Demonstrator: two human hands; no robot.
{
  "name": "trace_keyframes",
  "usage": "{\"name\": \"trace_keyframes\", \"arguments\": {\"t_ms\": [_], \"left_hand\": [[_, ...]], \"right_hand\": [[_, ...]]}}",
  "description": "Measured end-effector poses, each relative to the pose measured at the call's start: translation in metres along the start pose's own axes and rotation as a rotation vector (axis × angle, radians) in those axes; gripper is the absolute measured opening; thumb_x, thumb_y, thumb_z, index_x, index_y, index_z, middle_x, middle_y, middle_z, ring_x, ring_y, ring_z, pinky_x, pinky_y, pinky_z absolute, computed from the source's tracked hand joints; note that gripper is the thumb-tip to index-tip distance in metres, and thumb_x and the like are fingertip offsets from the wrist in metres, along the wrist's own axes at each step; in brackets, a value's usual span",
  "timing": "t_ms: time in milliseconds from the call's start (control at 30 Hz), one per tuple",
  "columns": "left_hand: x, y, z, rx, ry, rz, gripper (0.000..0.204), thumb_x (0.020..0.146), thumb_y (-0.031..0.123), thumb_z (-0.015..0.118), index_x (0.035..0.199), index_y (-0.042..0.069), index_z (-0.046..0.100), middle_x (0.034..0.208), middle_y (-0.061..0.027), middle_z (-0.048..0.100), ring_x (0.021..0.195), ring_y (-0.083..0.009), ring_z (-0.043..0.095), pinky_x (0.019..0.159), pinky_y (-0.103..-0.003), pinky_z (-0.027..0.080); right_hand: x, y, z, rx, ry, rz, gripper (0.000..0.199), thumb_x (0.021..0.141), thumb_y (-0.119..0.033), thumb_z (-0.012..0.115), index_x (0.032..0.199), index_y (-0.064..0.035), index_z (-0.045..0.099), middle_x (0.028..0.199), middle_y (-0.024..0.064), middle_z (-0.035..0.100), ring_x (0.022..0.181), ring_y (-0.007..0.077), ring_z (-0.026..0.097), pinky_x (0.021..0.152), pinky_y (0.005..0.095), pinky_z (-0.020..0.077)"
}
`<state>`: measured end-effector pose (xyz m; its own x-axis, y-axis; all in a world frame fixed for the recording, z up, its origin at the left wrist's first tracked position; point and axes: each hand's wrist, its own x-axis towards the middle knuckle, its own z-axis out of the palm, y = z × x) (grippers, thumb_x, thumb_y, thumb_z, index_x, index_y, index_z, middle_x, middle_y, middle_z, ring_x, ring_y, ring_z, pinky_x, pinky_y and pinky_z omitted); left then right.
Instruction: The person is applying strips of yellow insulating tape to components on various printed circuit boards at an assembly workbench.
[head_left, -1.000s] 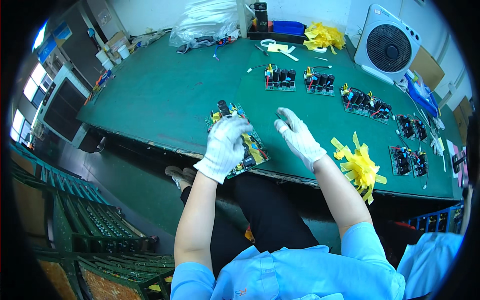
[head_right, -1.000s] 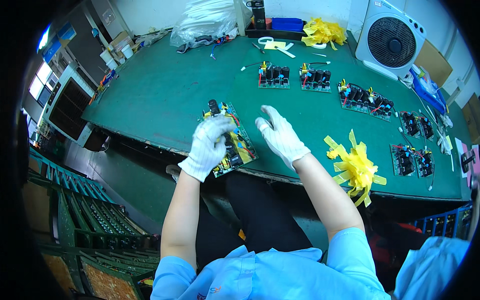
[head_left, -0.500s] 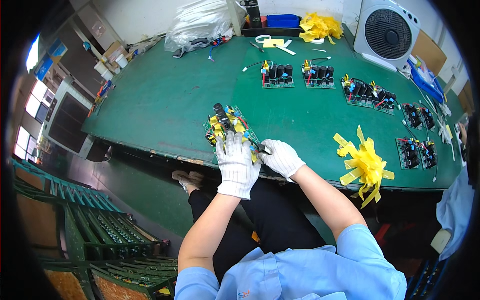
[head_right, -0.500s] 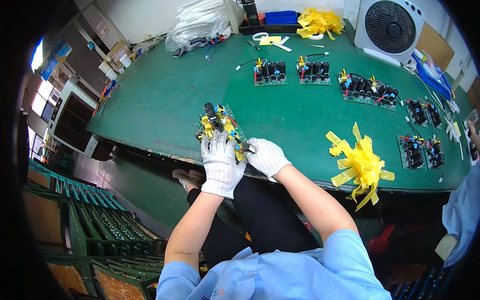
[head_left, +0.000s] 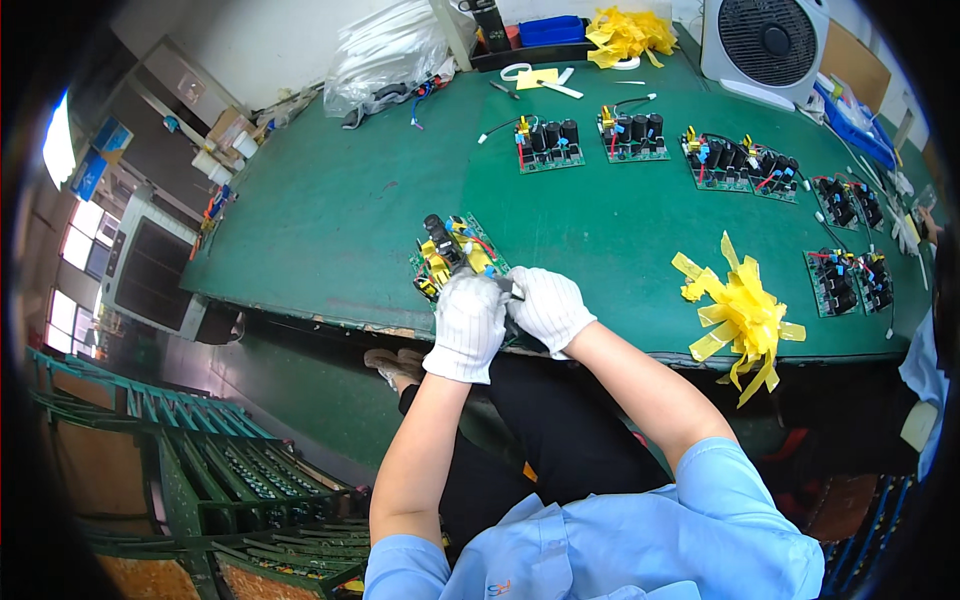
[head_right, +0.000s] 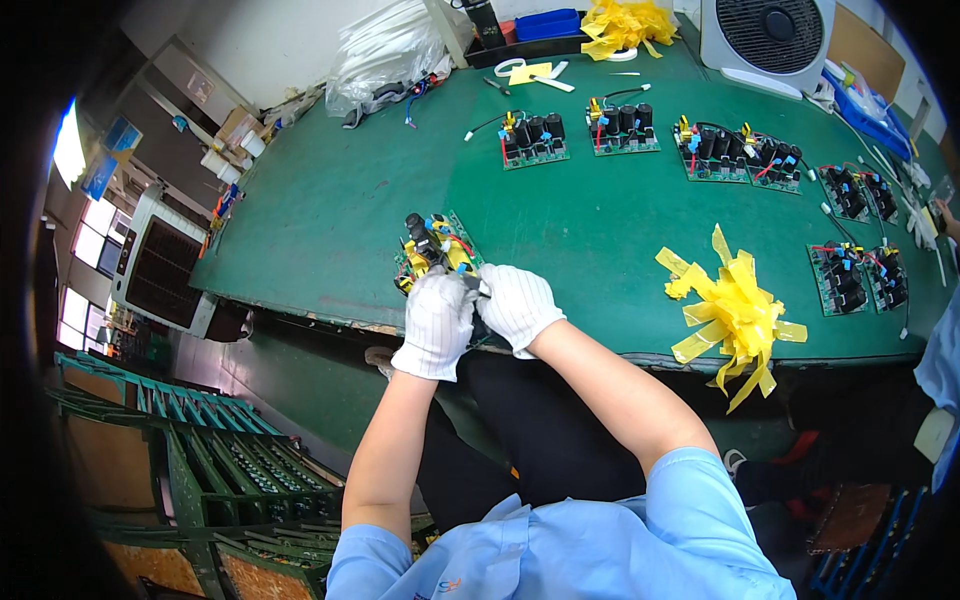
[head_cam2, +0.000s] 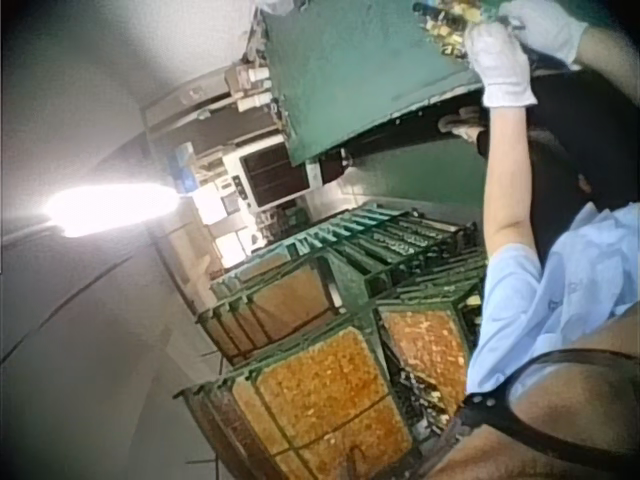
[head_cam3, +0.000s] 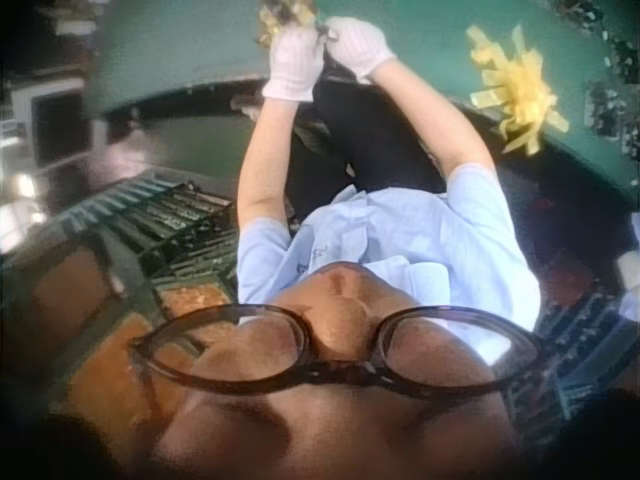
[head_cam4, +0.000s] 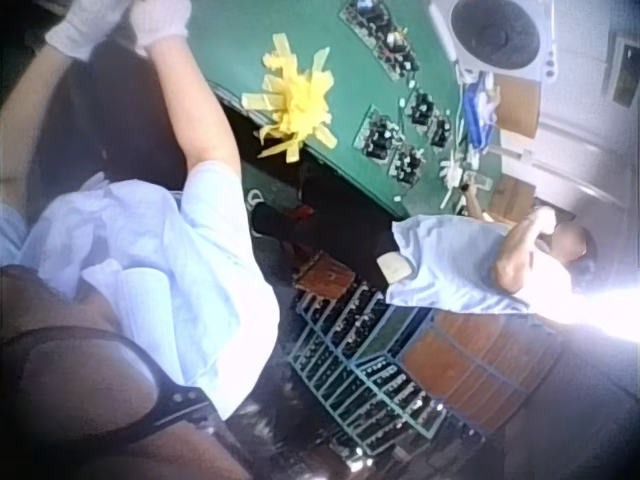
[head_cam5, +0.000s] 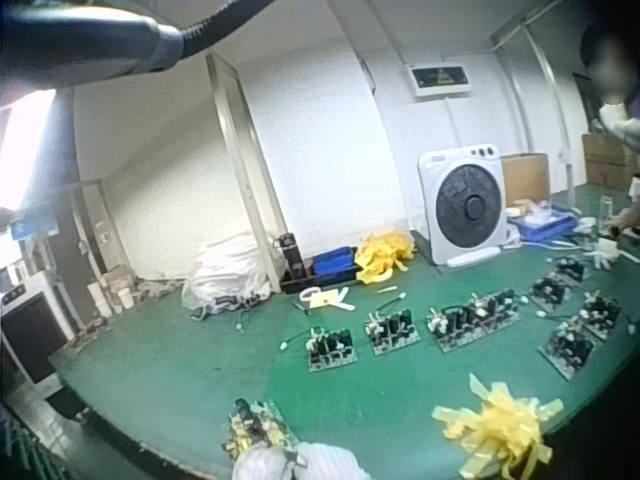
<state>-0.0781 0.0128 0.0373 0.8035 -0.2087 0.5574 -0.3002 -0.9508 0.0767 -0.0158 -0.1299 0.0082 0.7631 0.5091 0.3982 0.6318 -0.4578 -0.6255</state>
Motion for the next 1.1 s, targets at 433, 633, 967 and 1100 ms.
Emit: {"name": "trace_keyframes", "arguments": {"t_ms": [433, 633, 967, 1100], "left_hand": [[-0.012, -0.006, 0.015, -0.167, 0.085, 0.177, 0.021, 0.067, 0.004, 0.068, 0.086, 0.008, 0.061, 0.084, -0.0098, 0.062, 0.083, -0.0313, 0.062, 0.092, -0.048, 0.049], [-0.012, -0.005, 0.012, -0.157, 0.111, 0.167, 0.024, 0.064, -0.001, 0.068, 0.085, 0.007, 0.060, 0.079, -0.0108, 0.060, 0.080, -0.0333, 0.060, 0.087, -0.049, 0.050], [-0.015, -0.005, 0.020, -0.164, 0.204, -0.003, 0.019, 0.072, 0.001, 0.068, 0.090, 0.006, 0.065, 0.084, -0.0138, 0.063, 0.083, -0.0357, 0.063, 0.086, -0.046, 0.051], [-0.018, -0.011, 0.019, -0.170, 0.143, 0.045, 0.018, 0.074, 0.002, 0.069, 0.091, 0.005, 0.065, 0.089, -0.0164, 0.066, 0.087, -0.0370, 0.064, 0.082, -0.046, 0.051]], "right_hand": [[0.046, 0.018, 0.012, 0.076, -0.294, 0.095, 0.041, 0.083, -0.039, 0.061, 0.094, 0.0003, 0.059, 0.096, 0.0252, 0.065, 0.092, 0.0414, 0.063, 0.078, 0.0478, 0.0504], [0.045, 0.022, 0.026, -0.006, -0.194, 0.045, 0.040, 0.081, -0.033, 0.060, 0.102, 0.0012, 0.061, 0.091, 0.0236, 0.066, 0.088, 0.0407, 0.064, 0.077, 0.0467, 0.0518], [0.066, 0.041, 0.020, 0.234, -0.215, -0.235, 0.045, 0.080, -0.019, 0.054, 0.123, -0.0051, 0.053, 0.087, 0.0247, 0.064, 0.082, 0.0429, 0.063, 0.074, 0.0467, 0.0506], [0.078, 0.037, 0.014, 0.317, -0.636, -0.051, 0.043, 0.076, -0.018, 0.055, 0.116, -0.0013, 0.056, 0.100, 0.0208, 0.065, 0.087, 0.0304, 0.060, 0.082, 0.0384, 0.0466]]}}
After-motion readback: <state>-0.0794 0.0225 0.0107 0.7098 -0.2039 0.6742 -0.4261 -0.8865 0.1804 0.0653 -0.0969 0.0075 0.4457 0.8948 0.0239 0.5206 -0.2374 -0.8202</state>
